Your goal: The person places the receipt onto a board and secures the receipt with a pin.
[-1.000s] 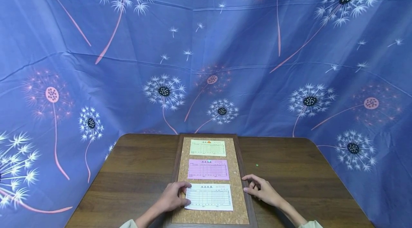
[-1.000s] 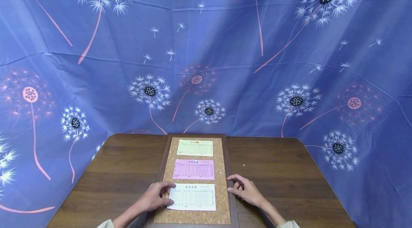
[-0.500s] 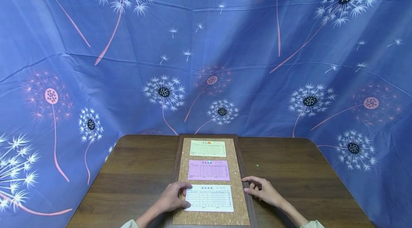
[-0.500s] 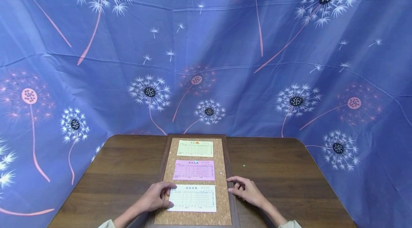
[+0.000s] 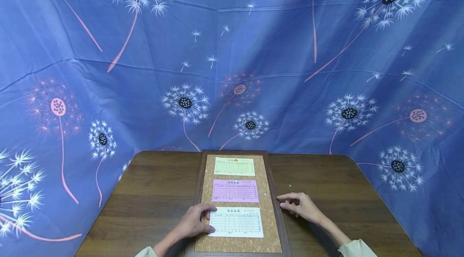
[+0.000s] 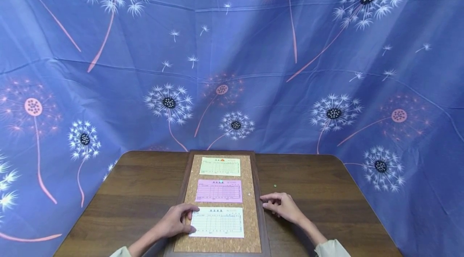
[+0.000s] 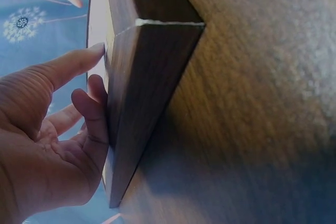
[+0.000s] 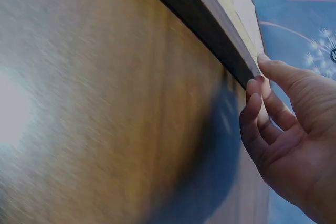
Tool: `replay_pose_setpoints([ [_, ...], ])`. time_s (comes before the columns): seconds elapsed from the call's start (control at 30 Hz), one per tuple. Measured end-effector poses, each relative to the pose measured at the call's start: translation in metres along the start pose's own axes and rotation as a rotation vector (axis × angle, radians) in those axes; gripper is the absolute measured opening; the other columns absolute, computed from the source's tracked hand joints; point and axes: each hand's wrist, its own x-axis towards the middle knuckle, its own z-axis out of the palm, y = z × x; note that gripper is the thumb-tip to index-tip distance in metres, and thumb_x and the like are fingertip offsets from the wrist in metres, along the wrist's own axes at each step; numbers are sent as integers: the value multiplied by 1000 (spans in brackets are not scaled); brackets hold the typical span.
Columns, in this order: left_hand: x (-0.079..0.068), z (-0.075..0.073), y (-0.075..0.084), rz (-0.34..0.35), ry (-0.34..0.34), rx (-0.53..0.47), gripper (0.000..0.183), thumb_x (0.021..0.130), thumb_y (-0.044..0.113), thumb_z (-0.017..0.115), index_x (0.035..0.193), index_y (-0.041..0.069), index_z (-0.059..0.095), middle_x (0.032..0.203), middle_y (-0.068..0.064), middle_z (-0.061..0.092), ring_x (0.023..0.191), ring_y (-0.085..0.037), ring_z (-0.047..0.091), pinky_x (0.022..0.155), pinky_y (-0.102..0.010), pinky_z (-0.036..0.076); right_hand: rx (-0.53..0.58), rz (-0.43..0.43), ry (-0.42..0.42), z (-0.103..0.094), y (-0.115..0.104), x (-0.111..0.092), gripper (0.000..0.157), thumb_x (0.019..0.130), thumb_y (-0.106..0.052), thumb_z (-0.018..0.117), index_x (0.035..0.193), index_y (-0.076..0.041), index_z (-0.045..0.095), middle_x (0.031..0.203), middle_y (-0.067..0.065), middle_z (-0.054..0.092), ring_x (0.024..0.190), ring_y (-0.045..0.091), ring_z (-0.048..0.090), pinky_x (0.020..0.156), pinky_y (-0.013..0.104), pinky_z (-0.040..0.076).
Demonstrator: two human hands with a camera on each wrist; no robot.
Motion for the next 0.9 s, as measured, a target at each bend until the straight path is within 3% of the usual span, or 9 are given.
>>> replay_pose_setpoints([
  [0.23, 2, 1, 0, -15, -17, -20, 50, 64, 6, 91, 110, 3, 72, 81, -2, 60, 65, 0, 43, 59, -17, 35, -114, 51, 156, -25, 5, 3, 26, 94, -13, 72, 114, 3, 75, 96, 13, 73, 56, 9, 58, 48, 25, 50],
  [0.4, 2, 0, -2, -23, -23, -58, 50, 65, 4, 91, 110, 1, 71, 82, -4, 59, 62, 2, 42, 55, -16, 35, -134, 214, 302, -31, 15, 12, 23, 91, -10, 75, 110, 2, 77, 90, 13, 74, 61, 8, 63, 51, 23, 52],
  [0.53, 1, 0, -3, -41, -32, -84, 50, 67, 4, 90, 113, 0, 70, 84, -3, 58, 60, 4, 41, 53, -16, 35, -149, 336, 371, -27, 23, 19, 23, 89, -9, 77, 109, 3, 76, 88, 14, 77, 59, 7, 64, 53, 22, 52],
  [0.9, 2, -3, 0, -54, -43, -86, 51, 67, 5, 90, 113, 0, 70, 85, -5, 60, 60, 3, 41, 55, -16, 35, -271, 386, 416, -19, 30, 32, 21, 88, -21, 80, 99, -3, 81, 77, 10, 77, 48, 9, 61, 52, 23, 49],
])
